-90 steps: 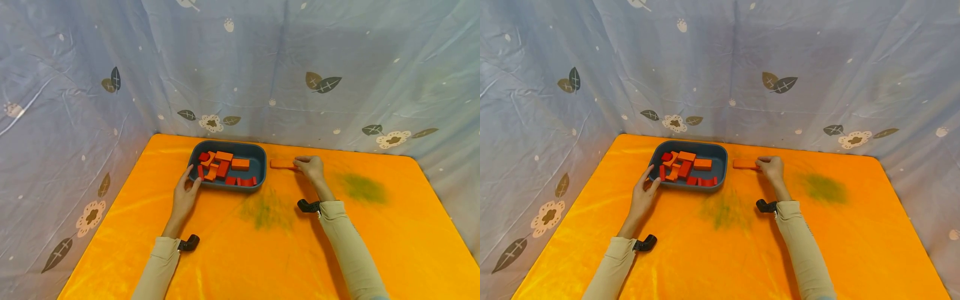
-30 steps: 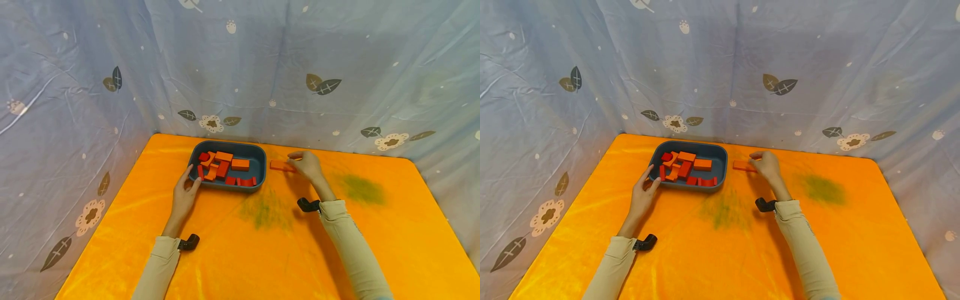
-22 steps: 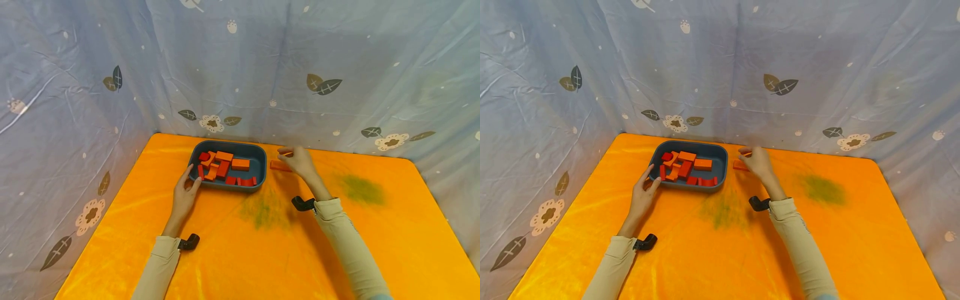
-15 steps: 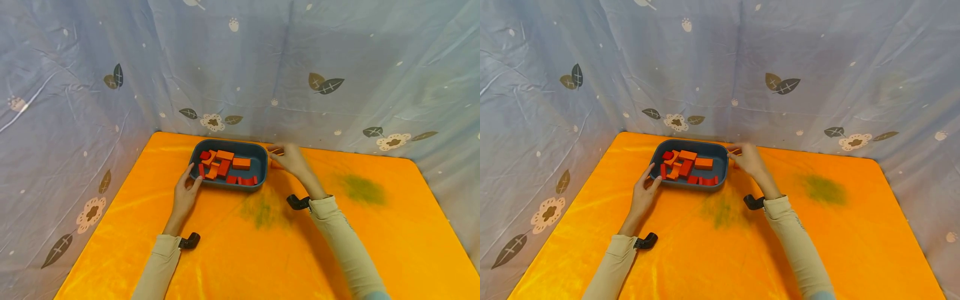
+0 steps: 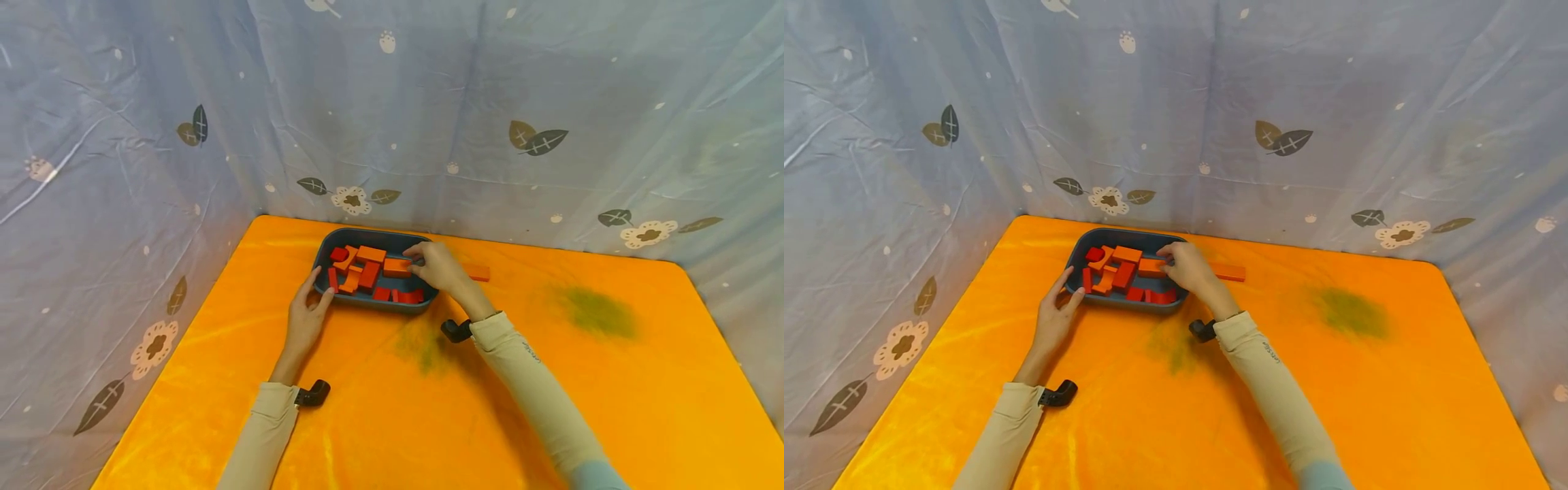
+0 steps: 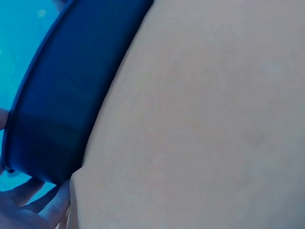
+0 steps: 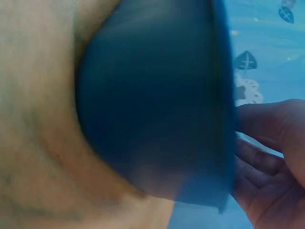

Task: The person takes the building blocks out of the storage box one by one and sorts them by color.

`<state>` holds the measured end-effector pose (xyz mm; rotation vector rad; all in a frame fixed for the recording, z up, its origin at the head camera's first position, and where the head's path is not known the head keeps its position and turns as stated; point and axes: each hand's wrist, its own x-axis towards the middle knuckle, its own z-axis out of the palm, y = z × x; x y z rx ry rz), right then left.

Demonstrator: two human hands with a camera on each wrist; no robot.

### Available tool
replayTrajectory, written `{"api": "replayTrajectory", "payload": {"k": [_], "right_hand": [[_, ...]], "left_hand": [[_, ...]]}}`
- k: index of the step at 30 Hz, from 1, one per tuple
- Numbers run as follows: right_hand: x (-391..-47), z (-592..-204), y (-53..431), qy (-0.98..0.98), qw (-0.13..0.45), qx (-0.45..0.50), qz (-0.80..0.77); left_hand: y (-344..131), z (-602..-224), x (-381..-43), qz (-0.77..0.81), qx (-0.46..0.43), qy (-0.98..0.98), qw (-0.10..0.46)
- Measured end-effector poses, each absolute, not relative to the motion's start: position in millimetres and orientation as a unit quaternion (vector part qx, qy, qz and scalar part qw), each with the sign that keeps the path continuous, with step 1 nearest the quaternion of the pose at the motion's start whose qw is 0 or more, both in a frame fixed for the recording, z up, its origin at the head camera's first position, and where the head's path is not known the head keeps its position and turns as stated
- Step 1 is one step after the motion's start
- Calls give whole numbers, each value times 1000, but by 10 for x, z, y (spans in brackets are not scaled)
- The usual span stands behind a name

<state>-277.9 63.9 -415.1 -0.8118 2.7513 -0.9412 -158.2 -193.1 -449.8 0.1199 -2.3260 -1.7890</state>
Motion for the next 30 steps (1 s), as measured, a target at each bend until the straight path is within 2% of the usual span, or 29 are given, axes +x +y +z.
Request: {"api": "replayTrajectory", "payload": {"k": [19,24,30], "right_hand": [[-2812,-4345,388,955,45,-270,-114],[-2803,-4361,390,955,33,-274,-110],[-2779,-4361,415,949,14,-288,-131]], "left_hand": [[-1971,-4610,-1628,-603,35,-790,106],[-2040,-4844,-1741,-608,34,-785,114],[-2049,-4902,-1746,-603,28,-786,133]]}}
